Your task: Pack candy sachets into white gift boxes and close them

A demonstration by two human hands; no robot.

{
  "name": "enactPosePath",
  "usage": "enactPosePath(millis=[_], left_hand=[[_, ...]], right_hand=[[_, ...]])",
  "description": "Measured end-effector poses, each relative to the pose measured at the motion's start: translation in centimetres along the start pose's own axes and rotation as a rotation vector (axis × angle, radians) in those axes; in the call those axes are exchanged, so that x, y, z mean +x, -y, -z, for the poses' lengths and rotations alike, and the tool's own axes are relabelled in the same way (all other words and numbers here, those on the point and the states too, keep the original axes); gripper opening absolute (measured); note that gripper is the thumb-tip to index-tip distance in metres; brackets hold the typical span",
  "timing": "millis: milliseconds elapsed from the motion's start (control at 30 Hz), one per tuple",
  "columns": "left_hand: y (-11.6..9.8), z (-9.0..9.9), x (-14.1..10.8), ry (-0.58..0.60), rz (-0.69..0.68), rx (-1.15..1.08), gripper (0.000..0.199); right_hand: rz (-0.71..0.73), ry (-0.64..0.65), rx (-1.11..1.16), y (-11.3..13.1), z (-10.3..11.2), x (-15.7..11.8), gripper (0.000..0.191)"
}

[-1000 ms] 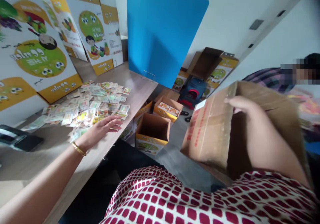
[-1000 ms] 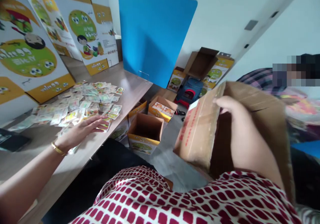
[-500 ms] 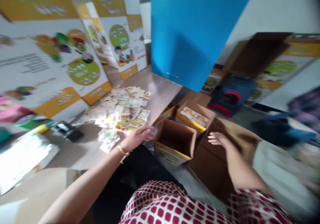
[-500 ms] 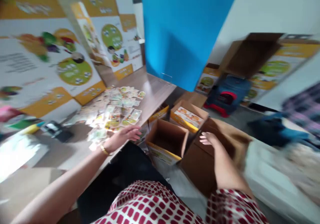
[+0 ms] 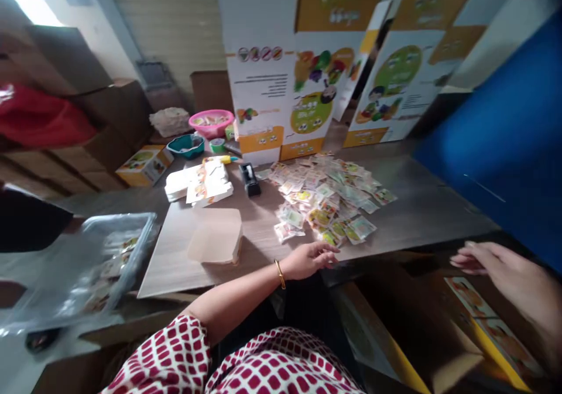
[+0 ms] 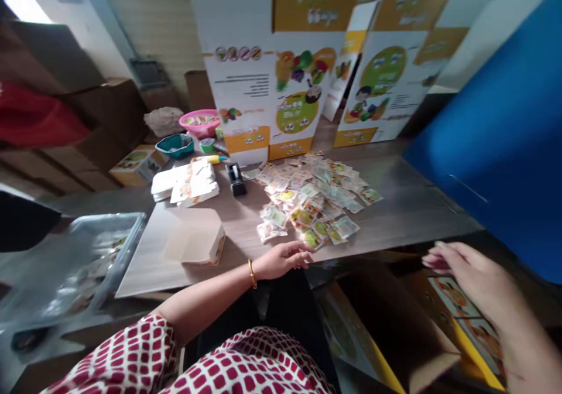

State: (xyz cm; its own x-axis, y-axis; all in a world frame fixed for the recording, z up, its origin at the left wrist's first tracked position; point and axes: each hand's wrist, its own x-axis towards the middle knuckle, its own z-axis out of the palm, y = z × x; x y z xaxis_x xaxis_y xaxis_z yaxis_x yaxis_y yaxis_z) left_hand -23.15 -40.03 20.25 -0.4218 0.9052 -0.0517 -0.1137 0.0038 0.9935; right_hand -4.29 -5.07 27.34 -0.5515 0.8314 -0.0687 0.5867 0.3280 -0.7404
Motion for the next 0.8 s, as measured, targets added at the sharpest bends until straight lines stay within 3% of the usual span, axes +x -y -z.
enactPosePath(millis=[167,267,333,467,533,600,700,800], left_hand=[[3.1,1.6,-5.1,-0.264,-0.036,0.065,0.05],[3.9,2.9,-9.6,-0.475,-0.029,0.129,0.044],[3.7,3.9,-12.8,-0.597,-0.094,0.231,0.039],[2.5,6.0,-18.5,-0.803,-0.382,0.548,0.038],[1.9,7.6,-20.6,-0.934,-0.488,0.773,0.05],[1.6,9.6,-22.2,-1.018,-0.426,0.979,0.061],[1.7,12.8,-23.4,-0.954,-0.183,1.171,0.071],[1.8,15.2,-23.4,-0.873,-0.062,1.295,0.05]], right_hand=[[0.411,0.438,-0.158,13.7,-15.7,-1.7,0.035],[0.646,0.738,-0.179,19.0,-24.2,-4.8,0.037],[0.747,0.887,-0.156,21.7,-28.3,-6.9,0.049],[1.025,0.923,-0.234,26.0,-33.1,-10.1,0.088],[1.222,0.929,-0.286,27.5,-34.6,-10.9,0.078],[1.388,0.96,-0.324,28.6,-36.1,-11.3,0.053],[1.483,0.971,-0.34,30.1,-38.6,-11.5,0.051],[1.457,1.01,-0.277,31.8,-41.0,-11.2,0.046]])
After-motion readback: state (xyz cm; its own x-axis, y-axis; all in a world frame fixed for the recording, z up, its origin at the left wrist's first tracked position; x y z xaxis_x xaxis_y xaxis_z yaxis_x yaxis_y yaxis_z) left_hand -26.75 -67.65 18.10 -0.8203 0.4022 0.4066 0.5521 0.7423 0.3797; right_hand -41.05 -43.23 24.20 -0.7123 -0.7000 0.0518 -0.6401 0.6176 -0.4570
